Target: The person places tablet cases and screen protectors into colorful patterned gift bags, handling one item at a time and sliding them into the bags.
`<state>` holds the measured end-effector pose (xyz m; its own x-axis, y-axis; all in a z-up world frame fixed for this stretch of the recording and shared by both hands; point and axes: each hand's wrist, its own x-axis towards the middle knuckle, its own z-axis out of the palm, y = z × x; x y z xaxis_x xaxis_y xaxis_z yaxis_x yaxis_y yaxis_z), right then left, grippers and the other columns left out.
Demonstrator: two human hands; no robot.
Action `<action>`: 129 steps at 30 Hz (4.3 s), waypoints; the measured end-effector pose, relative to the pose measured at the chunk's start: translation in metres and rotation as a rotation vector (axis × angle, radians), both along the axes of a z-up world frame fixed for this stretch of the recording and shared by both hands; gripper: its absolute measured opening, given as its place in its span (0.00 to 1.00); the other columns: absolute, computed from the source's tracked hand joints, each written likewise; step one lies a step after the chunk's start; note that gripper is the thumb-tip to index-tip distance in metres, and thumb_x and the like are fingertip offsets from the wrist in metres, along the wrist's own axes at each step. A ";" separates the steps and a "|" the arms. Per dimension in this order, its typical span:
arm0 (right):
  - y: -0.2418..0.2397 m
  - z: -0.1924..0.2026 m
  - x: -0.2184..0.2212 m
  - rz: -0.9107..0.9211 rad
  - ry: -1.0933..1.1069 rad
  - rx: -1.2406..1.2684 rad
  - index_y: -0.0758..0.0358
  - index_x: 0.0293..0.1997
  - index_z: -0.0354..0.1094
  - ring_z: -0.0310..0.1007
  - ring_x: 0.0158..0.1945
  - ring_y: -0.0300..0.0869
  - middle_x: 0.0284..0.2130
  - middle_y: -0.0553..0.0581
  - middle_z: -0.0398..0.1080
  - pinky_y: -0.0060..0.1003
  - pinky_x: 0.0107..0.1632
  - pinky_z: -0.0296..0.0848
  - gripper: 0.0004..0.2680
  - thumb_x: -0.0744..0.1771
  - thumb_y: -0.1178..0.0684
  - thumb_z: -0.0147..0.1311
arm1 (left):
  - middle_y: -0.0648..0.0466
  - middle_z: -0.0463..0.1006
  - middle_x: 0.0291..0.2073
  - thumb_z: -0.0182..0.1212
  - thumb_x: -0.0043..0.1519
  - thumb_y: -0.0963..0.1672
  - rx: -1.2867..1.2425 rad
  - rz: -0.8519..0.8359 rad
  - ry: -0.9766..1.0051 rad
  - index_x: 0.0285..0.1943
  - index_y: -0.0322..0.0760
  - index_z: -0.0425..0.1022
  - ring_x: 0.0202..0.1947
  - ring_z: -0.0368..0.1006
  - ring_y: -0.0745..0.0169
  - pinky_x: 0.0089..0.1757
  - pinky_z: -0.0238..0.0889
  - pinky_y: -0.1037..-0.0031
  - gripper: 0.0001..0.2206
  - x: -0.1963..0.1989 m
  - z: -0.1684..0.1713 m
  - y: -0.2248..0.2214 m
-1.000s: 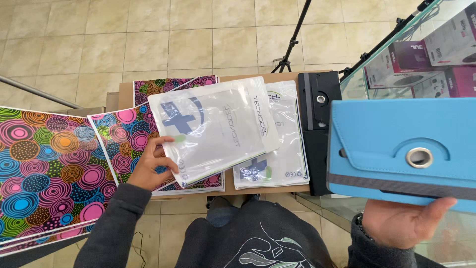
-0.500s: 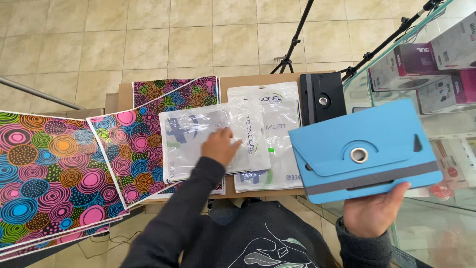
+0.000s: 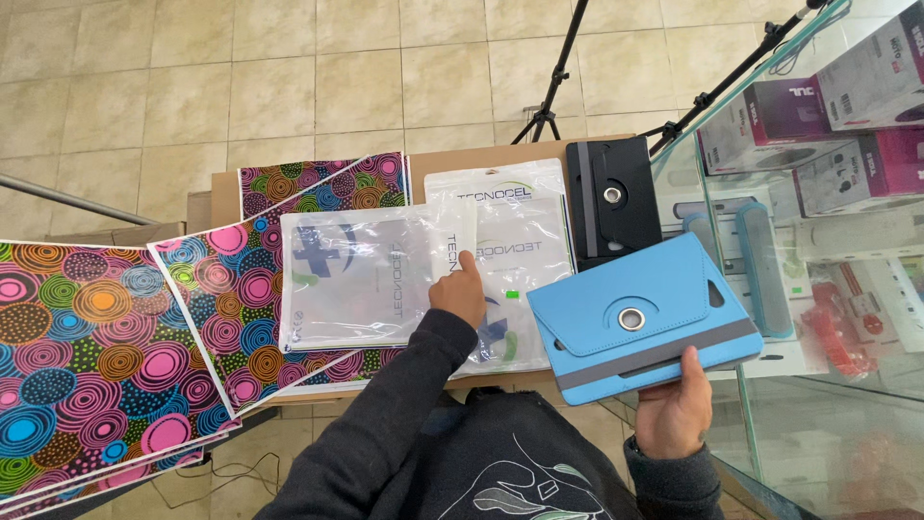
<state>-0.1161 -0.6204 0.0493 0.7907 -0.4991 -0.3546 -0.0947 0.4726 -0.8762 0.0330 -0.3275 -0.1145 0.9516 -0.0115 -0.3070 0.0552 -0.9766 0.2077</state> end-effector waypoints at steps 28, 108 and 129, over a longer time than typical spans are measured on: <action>-0.014 -0.062 0.028 0.268 -0.107 -0.095 0.33 0.85 0.40 0.78 0.60 0.72 0.83 0.69 0.54 0.68 0.50 0.90 0.29 0.76 0.65 0.47 | 0.52 0.92 0.37 0.88 0.59 0.53 -0.737 0.522 0.183 0.47 0.42 0.92 0.45 0.89 0.51 0.45 0.79 0.66 0.17 -0.083 0.105 0.045; 0.013 -0.167 -0.043 0.917 0.603 -0.985 0.45 0.47 0.80 0.82 0.37 0.49 0.32 0.50 0.80 0.47 0.40 0.71 0.11 0.70 0.34 0.67 | 0.48 0.85 0.50 0.63 0.76 0.55 -0.351 -0.716 0.049 0.55 0.48 0.87 0.51 0.81 0.39 0.47 0.71 0.46 0.14 0.149 0.036 -0.049; 0.131 0.041 0.151 0.376 -0.653 -0.048 0.68 0.52 0.69 0.89 0.48 0.48 0.46 0.67 0.84 0.40 0.53 0.86 0.04 0.76 0.60 0.60 | 0.54 0.76 0.23 0.84 0.63 0.43 -1.022 -0.165 -0.675 0.45 0.39 0.96 0.26 0.72 0.65 0.38 0.68 0.73 0.06 -0.045 0.268 0.287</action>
